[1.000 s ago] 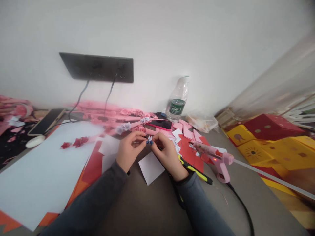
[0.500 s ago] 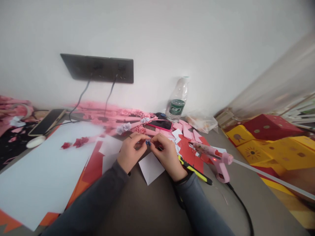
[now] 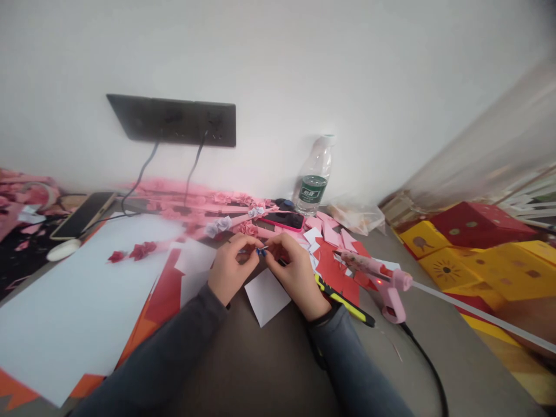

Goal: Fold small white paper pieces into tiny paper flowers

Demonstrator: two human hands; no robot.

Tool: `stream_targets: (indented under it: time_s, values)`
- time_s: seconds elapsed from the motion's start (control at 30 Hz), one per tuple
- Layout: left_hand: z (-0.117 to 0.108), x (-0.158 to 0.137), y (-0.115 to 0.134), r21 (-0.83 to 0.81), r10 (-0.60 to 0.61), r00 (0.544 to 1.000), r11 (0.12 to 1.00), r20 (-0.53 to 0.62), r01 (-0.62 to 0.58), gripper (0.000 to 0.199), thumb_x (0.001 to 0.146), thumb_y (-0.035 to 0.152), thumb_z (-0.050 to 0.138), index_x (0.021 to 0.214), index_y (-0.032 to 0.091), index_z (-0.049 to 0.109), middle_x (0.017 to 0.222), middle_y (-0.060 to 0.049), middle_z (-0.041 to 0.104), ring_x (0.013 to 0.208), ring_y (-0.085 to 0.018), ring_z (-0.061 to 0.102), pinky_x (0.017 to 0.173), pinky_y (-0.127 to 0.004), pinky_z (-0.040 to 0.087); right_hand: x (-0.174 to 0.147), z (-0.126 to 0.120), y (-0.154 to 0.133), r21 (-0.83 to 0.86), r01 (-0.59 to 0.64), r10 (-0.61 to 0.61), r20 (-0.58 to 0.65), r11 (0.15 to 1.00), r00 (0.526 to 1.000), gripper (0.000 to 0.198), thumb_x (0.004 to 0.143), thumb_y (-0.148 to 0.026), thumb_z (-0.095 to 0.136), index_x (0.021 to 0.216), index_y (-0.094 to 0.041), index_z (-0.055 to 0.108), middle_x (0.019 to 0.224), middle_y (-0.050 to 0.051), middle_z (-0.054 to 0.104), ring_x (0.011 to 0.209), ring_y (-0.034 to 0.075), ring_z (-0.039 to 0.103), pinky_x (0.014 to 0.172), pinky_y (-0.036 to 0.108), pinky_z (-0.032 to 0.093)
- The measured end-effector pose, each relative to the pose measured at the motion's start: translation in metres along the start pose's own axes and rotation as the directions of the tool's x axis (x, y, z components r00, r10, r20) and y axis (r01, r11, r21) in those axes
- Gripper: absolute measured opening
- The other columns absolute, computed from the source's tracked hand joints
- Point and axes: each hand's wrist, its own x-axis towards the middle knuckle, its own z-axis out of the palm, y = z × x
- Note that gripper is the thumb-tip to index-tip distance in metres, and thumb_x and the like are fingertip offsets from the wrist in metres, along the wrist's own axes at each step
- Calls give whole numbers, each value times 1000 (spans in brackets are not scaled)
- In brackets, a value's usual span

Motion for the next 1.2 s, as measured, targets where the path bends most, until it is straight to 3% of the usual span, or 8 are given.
stream_targets:
  time_s: [0.2, 0.5, 0.87, 1.07, 1.2]
  values:
    - [1, 0, 0, -76, -61, 998, 995, -10, 60, 16, 77, 12, 59, 90, 20, 64, 84, -2, 64, 80, -15, 64, 68, -21, 56, 0, 0, -1, 18, -10, 10, -5, 1000, 1000, 7, 85, -18, 57, 80, -21, 55, 74, 0, 57, 64, 15, 54, 59, 29, 44]
    - [-1, 1, 4, -35, -12, 999, 999, -32, 11, 13, 78, 13, 60, 87, 18, 68, 96, -5, 60, 79, -14, 63, 67, -22, 57, 1, -2, -2, 95, -62, 60, 16, 994, 998, 7, 86, -20, 57, 79, -21, 55, 70, 0, 56, 61, 15, 52, 56, 28, 42]
    - [-1, 1, 4, -36, 8, 1000, 999, -9, -8, 10, 80, 14, 59, 85, 18, 68, 91, -6, 63, 83, -16, 66, 68, -24, 58, 1, -3, -5, 128, -92, 88, 42, 987, 995, 8, 87, -23, 57, 79, -20, 56, 70, 0, 57, 61, 14, 51, 57, 27, 42]
    - [-2, 3, 4, -86, 89, 996, 992, -15, -90, 10, 81, 13, 61, 82, 18, 70, 89, -6, 65, 88, -17, 66, 73, -25, 58, 2, -5, -3, 252, -164, 140, 114, 954, 984, 11, 87, -28, 59, 81, -19, 57, 71, -1, 55, 62, 13, 50, 58, 26, 40]
    - [-2, 4, 4, -185, 65, 998, 981, -4, -64, 9, 79, 13, 62, 82, 18, 70, 88, -5, 64, 87, -17, 66, 75, -27, 59, 2, -5, -2, 327, -172, 136, 130, 929, 982, 11, 87, -29, 60, 82, -19, 56, 71, -1, 54, 62, 13, 50, 58, 26, 39]
